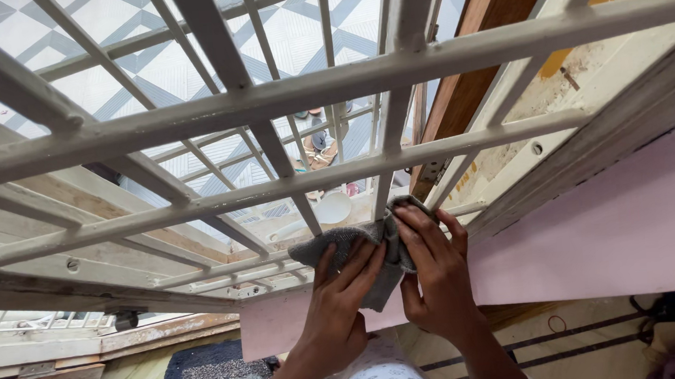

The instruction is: The person wipes down a wooden door frame, the bars of a window grill, and a window ledge using a cloth.

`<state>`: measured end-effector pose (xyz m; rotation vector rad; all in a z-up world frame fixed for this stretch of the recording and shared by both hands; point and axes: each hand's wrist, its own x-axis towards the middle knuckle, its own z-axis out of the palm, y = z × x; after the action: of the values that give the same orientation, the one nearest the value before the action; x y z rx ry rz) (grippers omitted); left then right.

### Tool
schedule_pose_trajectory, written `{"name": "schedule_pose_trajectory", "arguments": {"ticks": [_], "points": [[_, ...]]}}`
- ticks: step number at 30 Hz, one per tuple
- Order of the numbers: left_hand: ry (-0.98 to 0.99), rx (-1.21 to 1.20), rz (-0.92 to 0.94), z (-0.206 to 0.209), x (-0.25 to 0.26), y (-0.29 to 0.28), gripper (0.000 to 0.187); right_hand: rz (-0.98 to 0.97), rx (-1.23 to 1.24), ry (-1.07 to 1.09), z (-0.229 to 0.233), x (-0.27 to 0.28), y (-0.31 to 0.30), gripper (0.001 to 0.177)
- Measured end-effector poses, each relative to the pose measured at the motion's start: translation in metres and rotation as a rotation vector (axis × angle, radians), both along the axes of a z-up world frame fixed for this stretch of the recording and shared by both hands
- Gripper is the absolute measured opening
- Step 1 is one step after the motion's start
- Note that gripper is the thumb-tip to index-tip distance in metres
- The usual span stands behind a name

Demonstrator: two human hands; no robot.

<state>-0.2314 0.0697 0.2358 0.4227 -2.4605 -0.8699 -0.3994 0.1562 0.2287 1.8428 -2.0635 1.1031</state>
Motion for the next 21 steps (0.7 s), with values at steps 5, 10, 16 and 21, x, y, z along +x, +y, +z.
{"name": "schedule_pose_trajectory", "arguments": {"ticks": [5, 10, 16, 21], "points": [[0.025, 0.092, 0.003, 0.004, -0.008, 0.018, 0.094, 0.018, -0.014, -0.061, -0.01, 0.005, 0.02, 0.077], [0.015, 0.25, -0.091, 0.021, -0.023, 0.028, 0.096, -0.07, -0.2, -0.492, -0.017, -0.002, 0.052, 0.078], [0.076, 0.246, -0.085, 0.033, -0.063, 0.031, 0.099, -0.195, -0.302, -0.305, -0.012, -0.041, 0.044, 0.073], [0.011, 0.139, -0.007, 0.016, -0.095, 0.028, 0.097, -0.153, -0.158, -0.08, -0.032, -0.047, 0.011, 0.064]]}}
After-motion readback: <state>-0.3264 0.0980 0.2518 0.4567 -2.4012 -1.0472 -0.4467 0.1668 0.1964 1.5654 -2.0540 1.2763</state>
